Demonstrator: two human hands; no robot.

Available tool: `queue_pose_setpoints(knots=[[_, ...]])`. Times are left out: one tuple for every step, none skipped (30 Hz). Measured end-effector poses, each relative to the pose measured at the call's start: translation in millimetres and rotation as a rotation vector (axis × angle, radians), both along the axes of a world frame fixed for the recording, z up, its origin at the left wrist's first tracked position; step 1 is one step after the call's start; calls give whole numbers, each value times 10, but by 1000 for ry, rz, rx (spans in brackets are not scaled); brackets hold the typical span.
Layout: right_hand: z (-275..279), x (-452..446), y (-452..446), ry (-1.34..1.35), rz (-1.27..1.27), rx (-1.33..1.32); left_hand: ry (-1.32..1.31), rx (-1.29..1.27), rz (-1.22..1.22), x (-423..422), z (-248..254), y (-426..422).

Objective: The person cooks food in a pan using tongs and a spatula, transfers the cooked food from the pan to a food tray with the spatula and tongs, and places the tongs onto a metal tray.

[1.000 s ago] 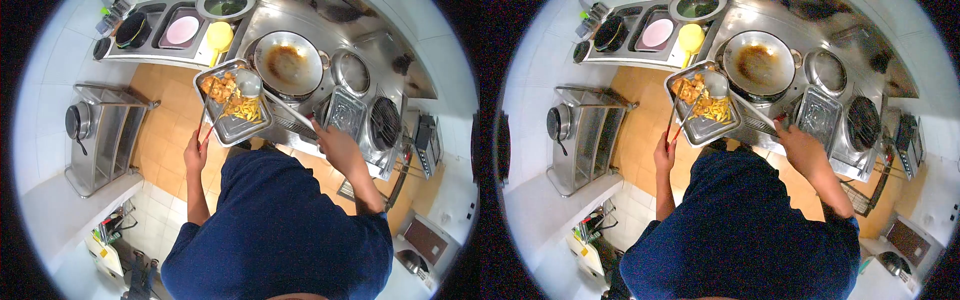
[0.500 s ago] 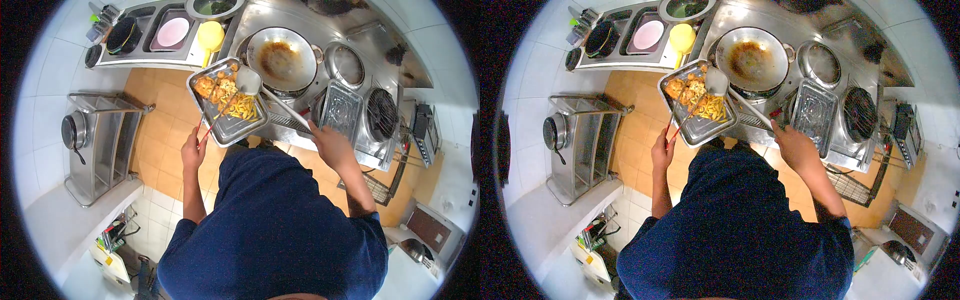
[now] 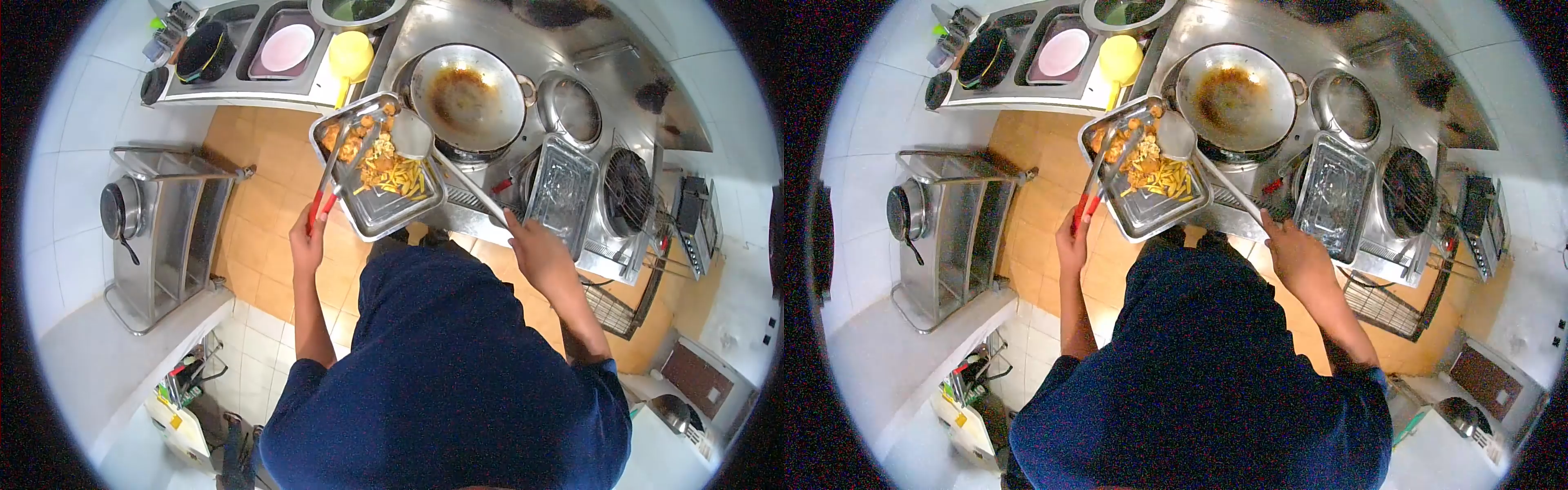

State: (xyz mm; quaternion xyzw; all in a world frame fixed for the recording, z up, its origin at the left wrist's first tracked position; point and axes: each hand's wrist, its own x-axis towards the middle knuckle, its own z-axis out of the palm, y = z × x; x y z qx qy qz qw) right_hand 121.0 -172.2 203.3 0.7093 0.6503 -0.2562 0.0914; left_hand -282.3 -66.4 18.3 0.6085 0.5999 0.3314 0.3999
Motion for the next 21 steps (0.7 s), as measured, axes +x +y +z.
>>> queue_pose_setpoints(knots=[[16, -11, -14, 0, -13, -10, -65, -40, 14, -1, 3, 55], [44, -28, -15, 1, -25, -19, -128, -78, 29, -10, 6, 120], [62, -40, -16, 3, -37, -26, -184, -161, 39, -23, 9, 184], [63, -46, -23, 11, -39, -13, -221, -242, 52, -29, 12, 250], [63, -54, -37, 20, -42, -2, -257, -323, 65, -36, 17, 311], [55, -65, -53, 30, -47, 11, -291, -404, 75, -36, 31, 376], [52, -77, -72, 35, -49, 7, -264, -417, 68, -27, 75, 428], [45, -85, -69, 40, -50, 9, -270, -423, 56, -19, 85, 486], [35, -93, -64, 45, -52, 12, -276, -428, 43, -14, 93, 544], [25, -101, -75, 41, -45, 16, -280, -436, 31, -23, 97, 566], [13, -99, -83, 35, -39, 21, -282, -467, 43, -38, 97, 593], [8, -95, -84, 27, -35, 28, -288, -495, 51, -50, 93, 640], [11, -94, -90, 34, -41, 29, -295, -526, 58, -57, 88, 665], [17, -91, -95, 41, -47, 30, -289, -515, 58, -60, 93, 667], [21, -85, -105, 47, -53, 31, -284, -503, 58, -70, 110, 660], [9, -73, -119, 47, -49, 39, -279, -490, 60, -90, 124, 657], [-18, -62, -136, 48, -45, 49, -294, -503, 26, -129, 130, 669], [-35, -58, -157, 50, -40, 56, -317, -501, 36, -179, 96, 646], [-42, -59, -155, 61, -58, 64, -342, -495, 46, -217, 39, 630], [-51, -67, -146, 72, -78, 74, -367, -486, 55, -239, -10, 635], [-52, -84, -162, 85, -95, 76, -375, -495, 62, -229, 22, 605]])
